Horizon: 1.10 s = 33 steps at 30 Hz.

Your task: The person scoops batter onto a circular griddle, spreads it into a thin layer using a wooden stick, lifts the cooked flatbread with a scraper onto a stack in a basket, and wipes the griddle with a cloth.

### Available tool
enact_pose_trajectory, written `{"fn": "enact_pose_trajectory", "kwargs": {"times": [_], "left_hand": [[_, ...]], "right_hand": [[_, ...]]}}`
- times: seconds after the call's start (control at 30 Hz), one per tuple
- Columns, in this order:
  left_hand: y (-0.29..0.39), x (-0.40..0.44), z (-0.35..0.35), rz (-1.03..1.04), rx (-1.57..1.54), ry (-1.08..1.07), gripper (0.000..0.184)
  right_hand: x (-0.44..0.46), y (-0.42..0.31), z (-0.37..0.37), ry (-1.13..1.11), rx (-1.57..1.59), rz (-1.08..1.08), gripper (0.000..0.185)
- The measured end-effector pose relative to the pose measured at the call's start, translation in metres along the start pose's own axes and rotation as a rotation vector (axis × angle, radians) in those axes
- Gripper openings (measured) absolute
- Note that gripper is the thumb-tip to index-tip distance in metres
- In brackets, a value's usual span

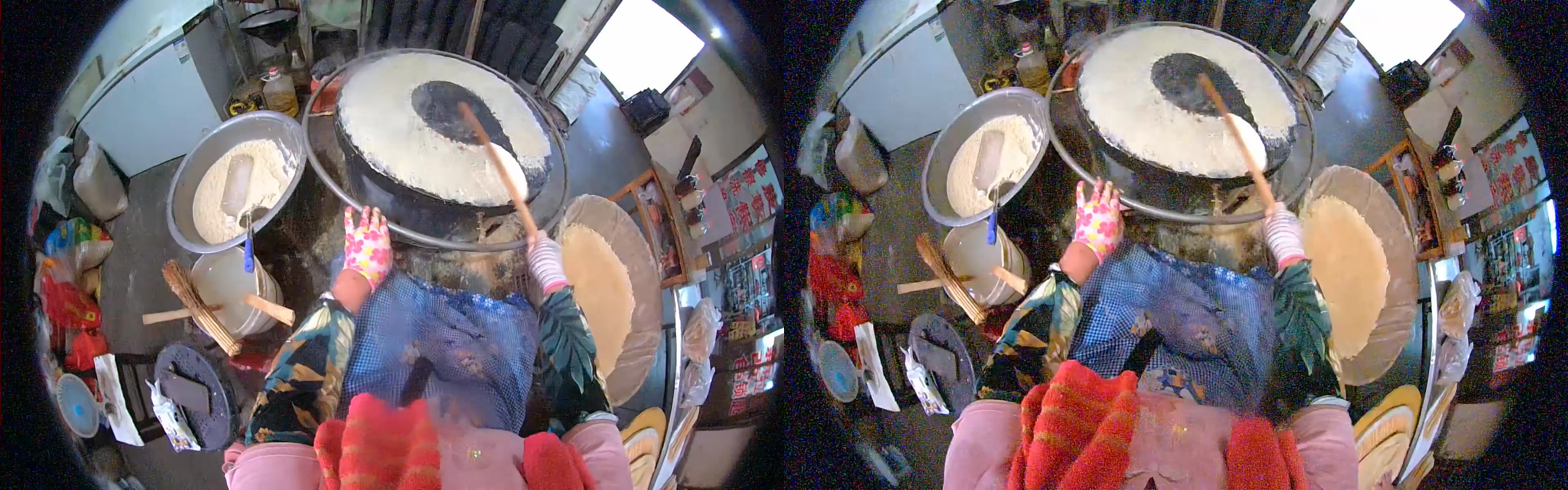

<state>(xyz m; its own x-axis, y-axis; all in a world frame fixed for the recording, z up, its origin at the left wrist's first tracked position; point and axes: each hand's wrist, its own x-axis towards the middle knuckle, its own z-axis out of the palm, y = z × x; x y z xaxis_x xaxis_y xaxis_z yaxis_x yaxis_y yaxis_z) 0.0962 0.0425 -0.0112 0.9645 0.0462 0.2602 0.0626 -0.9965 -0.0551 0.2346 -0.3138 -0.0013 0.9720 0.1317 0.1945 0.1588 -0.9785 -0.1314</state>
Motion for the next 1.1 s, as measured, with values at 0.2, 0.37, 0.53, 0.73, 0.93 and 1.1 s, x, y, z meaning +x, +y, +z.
{"fn": "enact_pose_trajectory", "kwargs": {"times": [0.2,0.37,0.53,0.73,0.93,1.1], "left_hand": [[-0.024,0.013,-0.005,-0.069,0.045,-0.052,0.047],[-0.045,0.024,-0.009,-0.169,0.012,-0.124,0.049],[-0.074,0.036,0.011,-0.215,0.096,-0.096,0.045],[-0.099,0.064,-0.013,-0.346,0.176,-0.304,0.053],[0.009,0.041,-0.018,0.128,-0.122,0.045,0.044],[0.044,0.016,0.016,0.185,0.026,-0.046,0.05]], "right_hand": [[-0.006,-0.031,-0.022,-0.052,0.002,-0.078,0.022],[0.007,-0.004,-0.004,-0.047,-0.027,0.076,0.024],[-0.015,-0.044,-0.03,-0.063,-0.02,-0.078,0.023],[0.007,-0.034,-0.004,-0.005,0.055,-0.005,0.026],[-0.011,-0.058,0.007,-0.075,-0.033,-0.006,0.026],[0.005,-0.07,-0.013,-0.017,-0.012,-0.033,0.026]]}}
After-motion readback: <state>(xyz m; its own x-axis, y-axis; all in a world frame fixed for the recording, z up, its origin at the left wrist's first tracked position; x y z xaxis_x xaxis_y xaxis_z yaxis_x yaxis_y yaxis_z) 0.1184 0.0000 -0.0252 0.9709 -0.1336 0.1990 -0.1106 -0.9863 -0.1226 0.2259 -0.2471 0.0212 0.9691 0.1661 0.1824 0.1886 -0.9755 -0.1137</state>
